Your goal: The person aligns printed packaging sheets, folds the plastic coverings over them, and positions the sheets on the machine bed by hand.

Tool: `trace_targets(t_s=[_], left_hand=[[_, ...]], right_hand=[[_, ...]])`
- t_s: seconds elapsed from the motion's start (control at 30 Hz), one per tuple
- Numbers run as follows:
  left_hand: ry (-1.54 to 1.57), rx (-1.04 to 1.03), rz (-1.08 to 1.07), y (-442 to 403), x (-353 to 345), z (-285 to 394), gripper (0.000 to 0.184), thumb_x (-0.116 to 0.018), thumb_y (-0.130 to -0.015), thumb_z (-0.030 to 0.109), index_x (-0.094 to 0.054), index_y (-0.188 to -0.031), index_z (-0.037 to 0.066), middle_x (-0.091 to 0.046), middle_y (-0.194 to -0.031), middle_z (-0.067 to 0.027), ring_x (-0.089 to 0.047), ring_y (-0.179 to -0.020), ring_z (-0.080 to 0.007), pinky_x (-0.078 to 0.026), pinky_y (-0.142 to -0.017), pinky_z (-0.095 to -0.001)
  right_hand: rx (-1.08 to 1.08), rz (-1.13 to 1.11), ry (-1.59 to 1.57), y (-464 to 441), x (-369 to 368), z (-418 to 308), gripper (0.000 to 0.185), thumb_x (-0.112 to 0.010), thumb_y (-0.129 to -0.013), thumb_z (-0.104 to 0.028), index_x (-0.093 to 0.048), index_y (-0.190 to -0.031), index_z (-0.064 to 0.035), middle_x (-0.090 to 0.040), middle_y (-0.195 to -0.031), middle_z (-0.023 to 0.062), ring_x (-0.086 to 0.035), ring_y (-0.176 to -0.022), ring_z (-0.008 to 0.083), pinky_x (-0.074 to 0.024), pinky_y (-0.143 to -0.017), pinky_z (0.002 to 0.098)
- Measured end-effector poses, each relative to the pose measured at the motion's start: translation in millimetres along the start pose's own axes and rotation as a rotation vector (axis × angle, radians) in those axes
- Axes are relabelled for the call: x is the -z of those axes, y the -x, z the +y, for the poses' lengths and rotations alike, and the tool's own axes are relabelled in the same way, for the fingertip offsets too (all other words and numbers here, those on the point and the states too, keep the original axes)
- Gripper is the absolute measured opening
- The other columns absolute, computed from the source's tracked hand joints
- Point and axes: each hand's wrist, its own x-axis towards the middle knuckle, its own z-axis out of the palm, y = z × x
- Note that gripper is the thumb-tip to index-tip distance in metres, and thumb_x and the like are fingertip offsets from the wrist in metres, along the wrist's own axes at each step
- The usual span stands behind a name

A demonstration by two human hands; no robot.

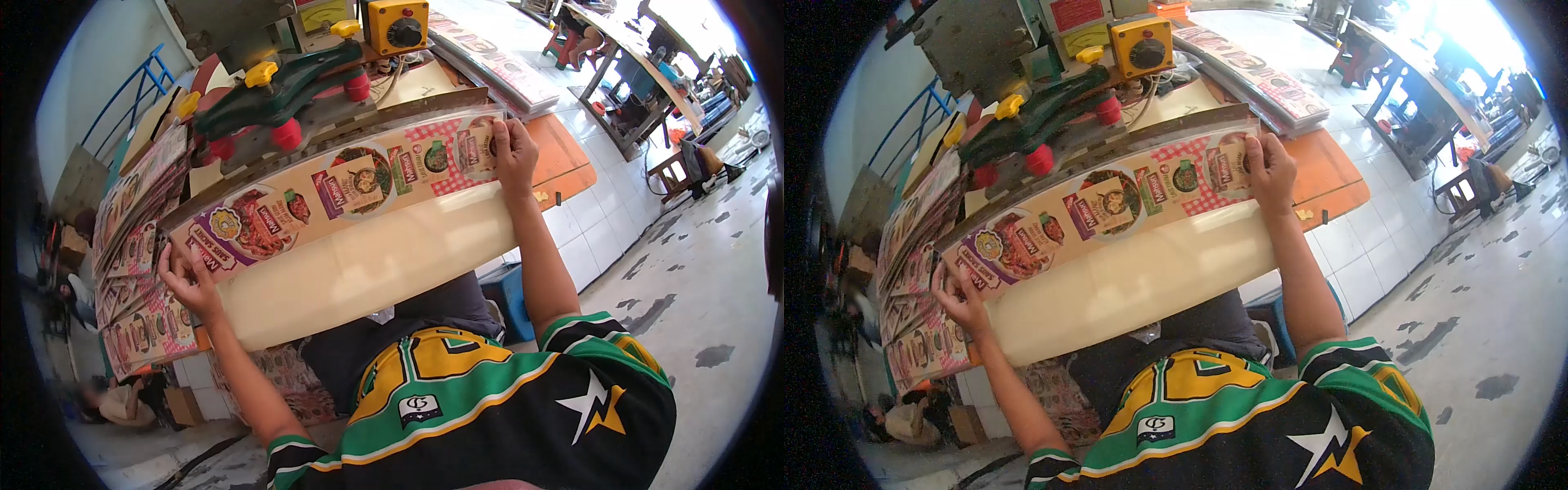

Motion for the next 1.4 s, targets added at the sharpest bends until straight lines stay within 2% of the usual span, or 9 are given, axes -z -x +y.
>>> trace_targets(t_s=[0.2, 0.3, 0.37, 0.47, 0.77, 0.9, 1.1, 1.17, 1.4], left_hand=[[-0.012, -0.054, -0.025, -0.7, -0.2, -7.4, 0.048, -0.066, -0.102, 0.022, -0.045, -0.142, 0.004, -0.068, -0.096, -0.0079, -0.06, -0.079, -0.0088, -0.048, -0.07, -0.0235], [0.064, -0.09, 0.034, 0.0, -2.3, -7.4, 0.047, -0.065, -0.102, 0.022, -0.045, -0.141, 0.004, -0.068, -0.102, -0.0092, -0.06, -0.08, -0.0086, -0.049, -0.072, -0.0241], [-0.039, 0.035, -0.061, 0.8, 6.8, -13.3, 0.047, -0.064, -0.103, 0.022, -0.045, -0.141, 0.004, -0.068, -0.111, -0.0108, -0.06, -0.082, -0.009, -0.049, -0.073, -0.0241], [-0.019, -0.052, -0.011, -2.4, -2.2, -1.4, 0.047, -0.064, -0.103, 0.023, -0.045, -0.141, 0.004, -0.067, -0.118, -0.0118, -0.061, -0.084, -0.0094, -0.049, -0.073, -0.024], [0.0, -0.032, 0.017, -0.8, -1.8, -5.5, 0.046, -0.064, -0.103, 0.022, -0.045, -0.141, 0.002, -0.066, -0.123, -0.0132, -0.065, -0.094, -0.0122, -0.051, -0.077, -0.0245], [-0.039, -0.134, 0.041, -3.0, -3.4, -6.4, 0.045, -0.063, -0.104, 0.021, -0.045, -0.141, 0.003, -0.066, -0.122, -0.0141, -0.065, -0.095, -0.0126, -0.052, -0.078, -0.0244], [-0.008, 0.009, -0.015, -0.4, 1.1, 1.3, 0.044, -0.063, -0.104, 0.02, -0.045, -0.14, 0.003, -0.065, -0.121, -0.0147, -0.065, -0.098, -0.0134, -0.053, -0.082, -0.026], [-0.045, -0.059, 0.02, -0.7, -0.6, 3.1, 0.043, -0.062, -0.104, 0.019, -0.045, -0.14, 0.002, -0.067, -0.118, -0.0146, -0.066, -0.098, -0.0143, -0.054, -0.082, -0.0271], [-0.019, -0.101, 0.033, -0.8, -0.2, -2.8, 0.045, -0.063, -0.104, 0.019, -0.045, -0.14, 0.001, -0.069, -0.115, -0.0157, -0.068, -0.1, -0.0175, -0.055, -0.085, -0.0283]], right_hand=[[-0.012, 0.005, -0.019, 1.3, -1.3, 1.4, 0.033, -0.064, -0.103, -0.028, -0.063, -0.084, -0.0011, -0.059, -0.065, 0.004, -0.051, -0.06, 0.0081, -0.0443, -0.055, 0.0296], [-0.003, 0.017, -0.047, 1.1, -2.7, -1.3, 0.032, -0.065, -0.103, -0.027, -0.064, -0.084, -0.0014, -0.059, -0.064, 0.0029, -0.05, -0.059, 0.0072, -0.043, -0.053, 0.0285], [0.001, 0.015, -0.021, 1.6, -3.1, 3.8, 0.031, -0.065, -0.103, -0.027, -0.064, -0.085, -0.0019, -0.058, -0.063, 0.0024, -0.05, -0.058, 0.0066, -0.0426, -0.053, 0.0278], [-0.006, -0.002, -0.023, 0.7, -2.0, -1.9, 0.031, -0.064, -0.103, -0.027, -0.065, -0.084, -0.002, -0.058, -0.062, 0.0026, -0.051, -0.057, 0.007, -0.043, -0.053, 0.028], [0.008, 0.01, 0.023, 1.0, -1.8, -0.7, 0.034, -0.064, -0.103, -0.03, -0.065, -0.084, -0.002, -0.06, -0.062, 0.0053, -0.055, -0.058, 0.0103, -0.0461, -0.055, 0.0304], [0.013, 0.01, 0.024, 0.3, -1.2, -1.1, 0.033, -0.064, -0.103, -0.03, -0.065, -0.084, -0.0021, -0.06, -0.063, 0.0061, -0.055, -0.058, 0.0105, -0.0461, -0.055, 0.0304], [0.03, -0.003, -0.007, 0.2, -0.6, -8.9, 0.032, -0.064, -0.103, -0.028, -0.065, -0.085, -0.0016, -0.061, -0.064, 0.0042, -0.055, -0.059, 0.0082, -0.0458, -0.055, 0.0286], [0.027, 0.001, -0.042, 0.2, -1.5, -11.4, 0.034, -0.062, -0.105, -0.029, -0.064, -0.083, -0.0017, -0.056, -0.065, -0.0012, -0.049, -0.061, 0.0053, -0.0406, -0.054, 0.0252], [0.028, 0.011, -0.006, -1.0, -0.8, -6.9, 0.031, -0.064, -0.103, -0.027, -0.065, -0.086, -0.0011, -0.062, -0.063, 0.0049, -0.054, -0.058, 0.0085, -0.0457, -0.055, 0.028]])
